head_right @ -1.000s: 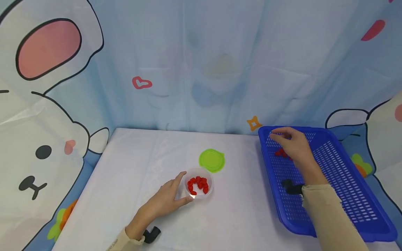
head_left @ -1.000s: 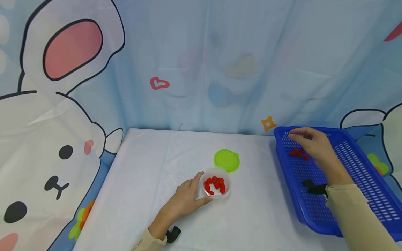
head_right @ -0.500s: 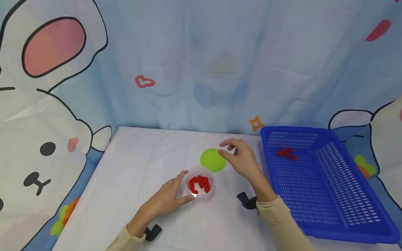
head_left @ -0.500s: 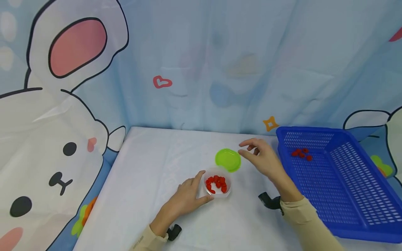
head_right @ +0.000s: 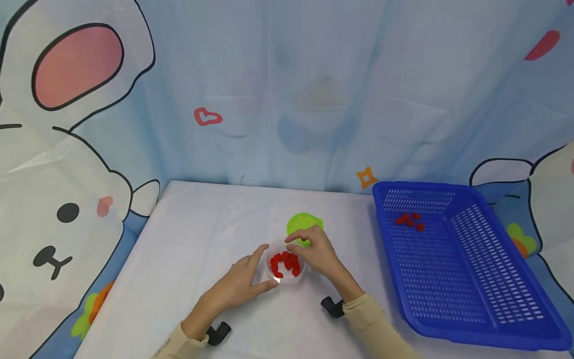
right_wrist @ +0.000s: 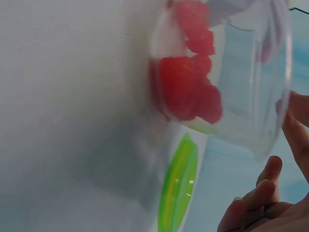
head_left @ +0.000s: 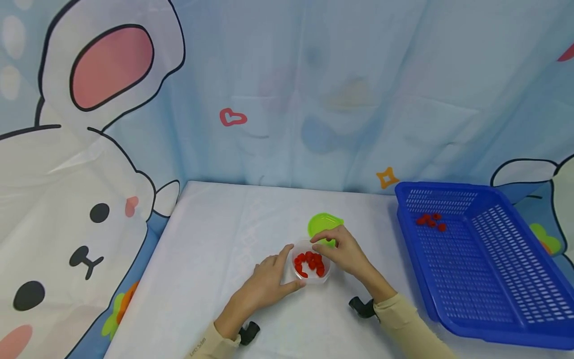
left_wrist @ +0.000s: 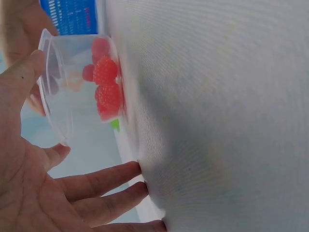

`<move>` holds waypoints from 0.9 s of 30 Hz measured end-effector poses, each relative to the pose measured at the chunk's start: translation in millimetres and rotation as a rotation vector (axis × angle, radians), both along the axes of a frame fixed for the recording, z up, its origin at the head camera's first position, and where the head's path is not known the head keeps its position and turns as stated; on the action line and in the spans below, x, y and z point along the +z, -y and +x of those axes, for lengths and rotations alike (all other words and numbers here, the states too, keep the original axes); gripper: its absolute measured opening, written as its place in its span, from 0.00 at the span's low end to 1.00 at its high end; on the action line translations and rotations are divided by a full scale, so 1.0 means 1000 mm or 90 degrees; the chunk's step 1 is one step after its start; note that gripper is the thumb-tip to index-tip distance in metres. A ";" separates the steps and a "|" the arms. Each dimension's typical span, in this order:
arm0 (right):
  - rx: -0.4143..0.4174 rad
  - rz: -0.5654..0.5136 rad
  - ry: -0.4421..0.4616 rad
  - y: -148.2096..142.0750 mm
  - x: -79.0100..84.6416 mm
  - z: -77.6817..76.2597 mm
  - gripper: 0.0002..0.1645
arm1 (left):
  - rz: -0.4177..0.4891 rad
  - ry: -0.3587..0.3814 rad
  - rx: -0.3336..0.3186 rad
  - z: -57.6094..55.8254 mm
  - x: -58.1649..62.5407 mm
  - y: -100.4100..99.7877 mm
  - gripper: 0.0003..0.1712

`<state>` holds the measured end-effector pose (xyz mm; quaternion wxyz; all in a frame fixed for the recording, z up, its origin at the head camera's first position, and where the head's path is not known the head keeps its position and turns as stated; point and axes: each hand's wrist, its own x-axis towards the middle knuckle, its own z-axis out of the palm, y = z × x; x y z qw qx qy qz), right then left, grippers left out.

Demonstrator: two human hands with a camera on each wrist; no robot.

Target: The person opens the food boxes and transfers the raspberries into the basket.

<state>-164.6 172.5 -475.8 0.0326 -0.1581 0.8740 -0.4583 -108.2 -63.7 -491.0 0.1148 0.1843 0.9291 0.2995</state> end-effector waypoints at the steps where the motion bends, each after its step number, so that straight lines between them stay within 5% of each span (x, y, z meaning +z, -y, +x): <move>1: 0.008 0.002 0.003 0.001 -0.003 0.000 0.08 | -0.001 0.000 -0.001 0.000 0.000 0.000 0.55; 12: 0.035 0.077 -0.035 0.012 -0.017 -0.002 0.07 | -0.008 -0.004 -0.004 -0.001 -0.001 0.000 0.54; 20: 0.054 0.192 -0.102 0.022 -0.020 -0.005 0.10 | -0.005 -0.001 -0.005 -0.002 0.000 0.000 0.54; 27: 0.048 0.279 -0.057 0.029 -0.017 -0.004 0.12 | -0.012 -0.003 -0.006 -0.002 -0.001 0.000 0.54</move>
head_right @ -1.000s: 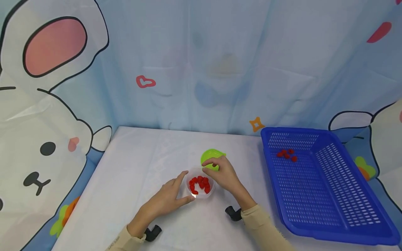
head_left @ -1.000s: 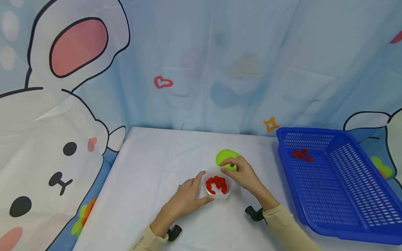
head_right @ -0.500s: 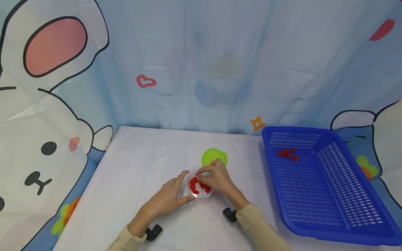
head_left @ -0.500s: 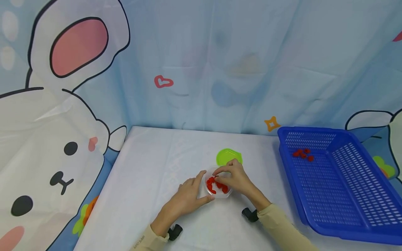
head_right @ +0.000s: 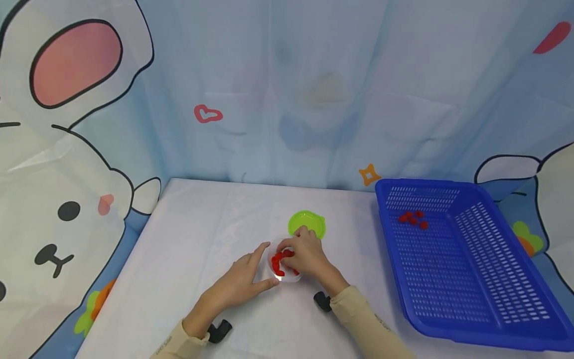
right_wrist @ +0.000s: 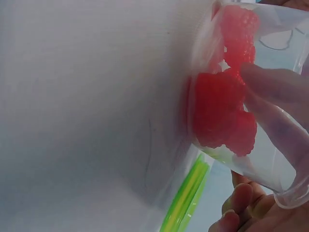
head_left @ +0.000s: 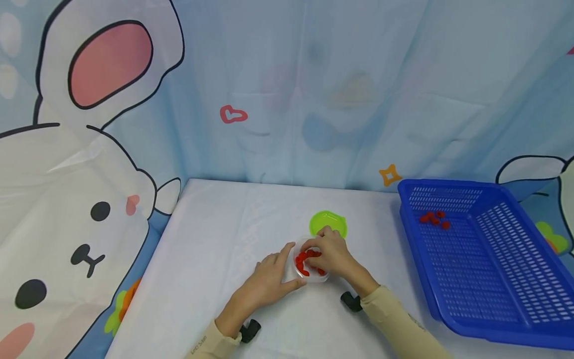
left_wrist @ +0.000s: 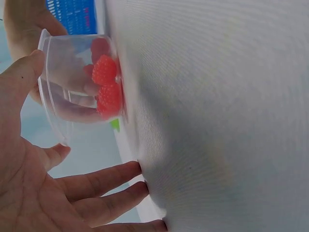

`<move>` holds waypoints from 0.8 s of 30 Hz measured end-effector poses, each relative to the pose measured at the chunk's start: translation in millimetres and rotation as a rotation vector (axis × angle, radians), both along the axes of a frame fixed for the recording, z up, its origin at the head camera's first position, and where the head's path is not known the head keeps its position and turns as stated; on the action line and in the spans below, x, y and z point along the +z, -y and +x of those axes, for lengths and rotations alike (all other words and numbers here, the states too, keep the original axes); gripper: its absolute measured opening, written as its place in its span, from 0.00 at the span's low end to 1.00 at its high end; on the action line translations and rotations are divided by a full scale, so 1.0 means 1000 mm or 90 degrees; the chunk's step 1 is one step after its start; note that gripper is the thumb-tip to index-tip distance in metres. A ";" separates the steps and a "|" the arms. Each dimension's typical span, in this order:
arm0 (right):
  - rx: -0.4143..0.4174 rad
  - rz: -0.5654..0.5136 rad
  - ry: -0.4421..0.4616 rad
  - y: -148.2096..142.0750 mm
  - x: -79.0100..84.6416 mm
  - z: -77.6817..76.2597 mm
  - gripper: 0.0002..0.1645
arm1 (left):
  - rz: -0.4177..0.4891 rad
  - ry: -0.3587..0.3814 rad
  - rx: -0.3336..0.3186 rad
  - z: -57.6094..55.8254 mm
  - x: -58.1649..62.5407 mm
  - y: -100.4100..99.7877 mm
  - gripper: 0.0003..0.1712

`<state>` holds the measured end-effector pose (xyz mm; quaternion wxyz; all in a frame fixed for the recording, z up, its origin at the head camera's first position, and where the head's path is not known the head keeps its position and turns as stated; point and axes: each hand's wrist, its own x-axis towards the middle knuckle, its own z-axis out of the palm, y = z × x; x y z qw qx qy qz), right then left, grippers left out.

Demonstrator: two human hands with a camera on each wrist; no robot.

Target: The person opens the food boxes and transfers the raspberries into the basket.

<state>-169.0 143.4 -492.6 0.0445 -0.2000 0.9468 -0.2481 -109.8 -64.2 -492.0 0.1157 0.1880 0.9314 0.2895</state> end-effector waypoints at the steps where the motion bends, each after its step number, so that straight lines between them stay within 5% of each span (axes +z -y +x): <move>1: 0.000 0.003 0.005 0.001 0.001 0.000 0.11 | 0.000 -0.001 0.000 0.000 0.000 0.000 0.54; 13: -0.001 0.043 0.017 0.004 0.001 0.001 0.09 | 0.007 -0.005 0.000 0.001 0.002 0.000 0.53; 24: 0.019 0.001 0.006 0.001 0.004 0.003 0.10 | 0.004 -0.008 -0.001 0.001 0.003 0.000 0.54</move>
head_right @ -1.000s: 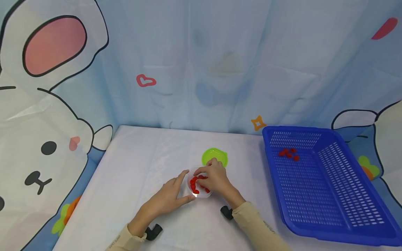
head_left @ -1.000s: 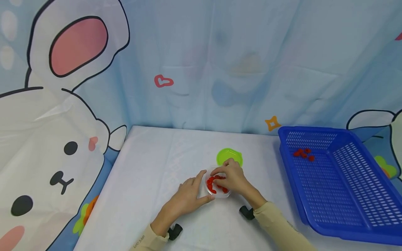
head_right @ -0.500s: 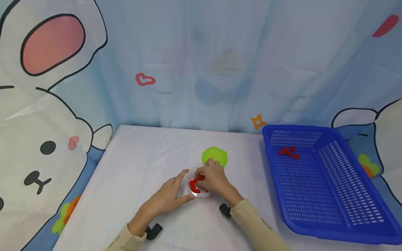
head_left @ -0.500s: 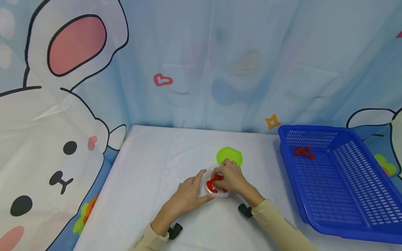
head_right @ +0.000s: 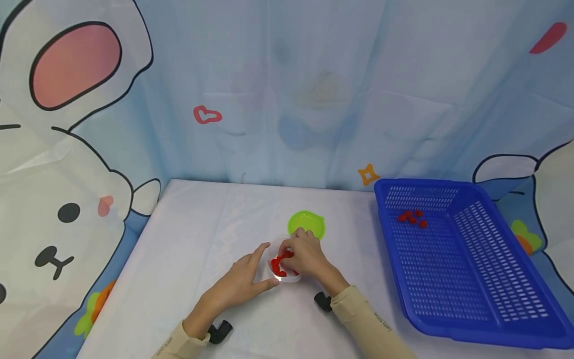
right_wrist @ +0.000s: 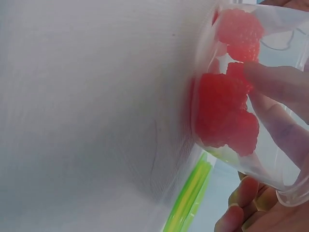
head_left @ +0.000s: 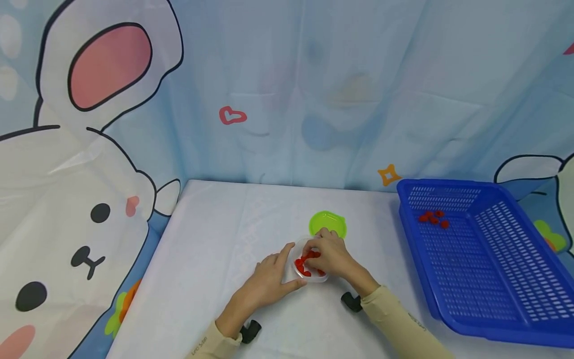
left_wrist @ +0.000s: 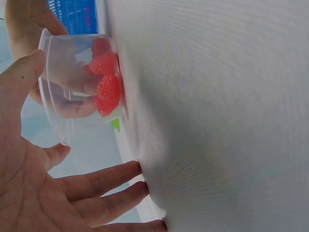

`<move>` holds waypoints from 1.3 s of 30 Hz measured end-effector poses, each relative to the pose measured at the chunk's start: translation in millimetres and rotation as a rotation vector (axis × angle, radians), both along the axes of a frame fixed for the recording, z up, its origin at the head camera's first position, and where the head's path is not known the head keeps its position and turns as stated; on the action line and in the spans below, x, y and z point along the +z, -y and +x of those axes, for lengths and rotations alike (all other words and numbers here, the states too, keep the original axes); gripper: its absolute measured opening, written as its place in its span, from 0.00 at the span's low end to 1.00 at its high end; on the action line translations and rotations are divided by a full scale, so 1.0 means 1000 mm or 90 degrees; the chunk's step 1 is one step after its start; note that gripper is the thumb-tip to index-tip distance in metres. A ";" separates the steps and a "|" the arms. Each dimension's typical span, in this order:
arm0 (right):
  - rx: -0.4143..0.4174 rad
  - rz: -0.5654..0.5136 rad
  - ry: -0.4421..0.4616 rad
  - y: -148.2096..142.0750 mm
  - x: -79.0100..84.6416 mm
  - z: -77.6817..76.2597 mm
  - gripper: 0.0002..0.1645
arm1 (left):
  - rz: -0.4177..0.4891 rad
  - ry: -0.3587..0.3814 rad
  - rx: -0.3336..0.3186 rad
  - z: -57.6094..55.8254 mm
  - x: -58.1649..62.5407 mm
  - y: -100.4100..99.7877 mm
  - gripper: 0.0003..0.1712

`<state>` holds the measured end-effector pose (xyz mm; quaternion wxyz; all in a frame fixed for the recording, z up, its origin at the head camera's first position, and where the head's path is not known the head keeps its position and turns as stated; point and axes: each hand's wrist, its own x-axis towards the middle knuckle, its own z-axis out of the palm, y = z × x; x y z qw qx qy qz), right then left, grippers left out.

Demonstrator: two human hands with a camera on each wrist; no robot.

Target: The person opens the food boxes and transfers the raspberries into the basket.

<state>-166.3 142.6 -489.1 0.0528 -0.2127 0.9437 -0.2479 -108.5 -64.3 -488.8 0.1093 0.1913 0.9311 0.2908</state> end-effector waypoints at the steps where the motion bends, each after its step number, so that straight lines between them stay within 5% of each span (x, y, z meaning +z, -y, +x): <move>1: -0.001 -0.006 0.000 -0.001 0.000 0.000 0.10 | -0.001 0.000 0.000 0.000 0.000 0.000 0.54; 10: -0.003 -0.082 0.037 -0.009 0.001 0.000 0.08 | 0.000 0.006 0.003 0.000 0.002 -0.001 0.54; 22: 0.045 -0.266 0.080 -0.027 -0.005 -0.005 0.05 | 0.004 0.008 0.008 0.001 0.000 -0.001 0.54; 39: -0.036 -0.309 0.186 -0.040 0.015 -0.001 0.06 | 0.005 0.014 0.009 0.000 -0.001 -0.002 0.54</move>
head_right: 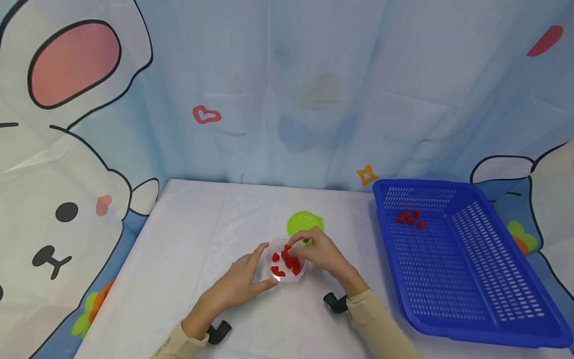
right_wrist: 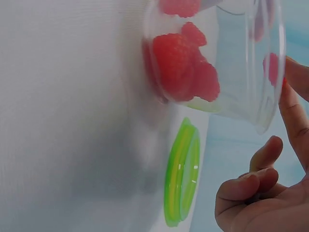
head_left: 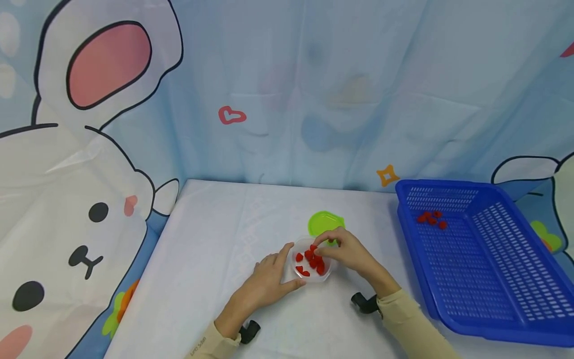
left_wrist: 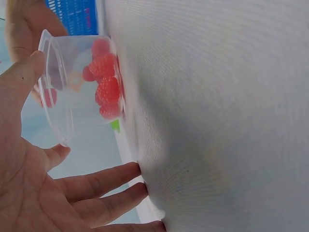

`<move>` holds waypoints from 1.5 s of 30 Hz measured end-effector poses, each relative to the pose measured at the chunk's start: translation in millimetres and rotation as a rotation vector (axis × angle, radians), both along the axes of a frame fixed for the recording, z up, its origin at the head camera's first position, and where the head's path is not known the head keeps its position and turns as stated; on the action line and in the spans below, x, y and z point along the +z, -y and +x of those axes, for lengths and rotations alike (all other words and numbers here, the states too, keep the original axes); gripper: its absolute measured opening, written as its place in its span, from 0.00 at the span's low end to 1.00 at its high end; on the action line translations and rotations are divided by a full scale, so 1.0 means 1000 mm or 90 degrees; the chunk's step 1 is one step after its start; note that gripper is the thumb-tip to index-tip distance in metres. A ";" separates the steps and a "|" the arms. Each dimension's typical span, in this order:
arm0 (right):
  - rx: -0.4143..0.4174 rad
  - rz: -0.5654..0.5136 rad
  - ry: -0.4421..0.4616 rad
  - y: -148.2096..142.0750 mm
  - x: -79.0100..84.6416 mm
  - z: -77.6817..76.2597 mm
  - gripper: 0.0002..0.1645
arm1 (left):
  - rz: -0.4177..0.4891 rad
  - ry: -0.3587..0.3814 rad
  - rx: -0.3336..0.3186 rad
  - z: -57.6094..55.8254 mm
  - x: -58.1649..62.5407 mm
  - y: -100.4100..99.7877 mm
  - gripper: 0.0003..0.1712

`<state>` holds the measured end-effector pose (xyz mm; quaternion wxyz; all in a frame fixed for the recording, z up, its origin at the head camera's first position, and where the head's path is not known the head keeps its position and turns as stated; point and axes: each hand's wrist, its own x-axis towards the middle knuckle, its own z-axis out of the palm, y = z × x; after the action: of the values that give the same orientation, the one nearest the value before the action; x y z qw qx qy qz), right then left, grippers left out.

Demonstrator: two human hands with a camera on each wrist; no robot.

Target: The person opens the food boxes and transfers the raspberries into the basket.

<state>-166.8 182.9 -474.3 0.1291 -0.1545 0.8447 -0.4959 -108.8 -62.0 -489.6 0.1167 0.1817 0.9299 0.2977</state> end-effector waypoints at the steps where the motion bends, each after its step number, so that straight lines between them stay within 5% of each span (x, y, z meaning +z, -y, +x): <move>1: -0.006 -0.001 0.007 -0.001 0.001 0.001 0.06 | 0.000 0.001 0.001 0.000 0.000 0.000 0.54; 10: -0.028 -0.050 0.015 -0.014 0.013 0.001 0.10 | 0.001 -0.006 0.002 0.001 0.000 0.000 0.54; 21: -0.074 -0.007 -0.078 -0.049 0.078 0.010 0.11 | 0.008 -0.001 0.004 0.000 -0.001 0.001 0.54; 29: -0.140 0.088 -0.116 -0.109 0.109 -0.005 0.17 | 0.012 -0.002 0.005 0.000 -0.004 0.003 0.54; 34: -0.232 0.141 -0.075 -0.168 0.099 -0.030 0.28 | 0.016 0.000 0.004 0.000 -0.003 0.002 0.54; 40: -0.349 0.162 0.016 -0.233 0.057 -0.061 0.44 | 0.018 0.003 0.003 0.000 -0.001 0.000 0.54; 45: -0.442 0.133 0.117 -0.263 0.024 -0.070 0.42 | 0.018 0.003 0.002 0.001 -0.001 0.001 0.54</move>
<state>-237.1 445.5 -450.6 0.0436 0.2005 0.8776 -0.4334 -107.6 -62.7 -490.6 0.1159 0.1811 0.9255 0.3117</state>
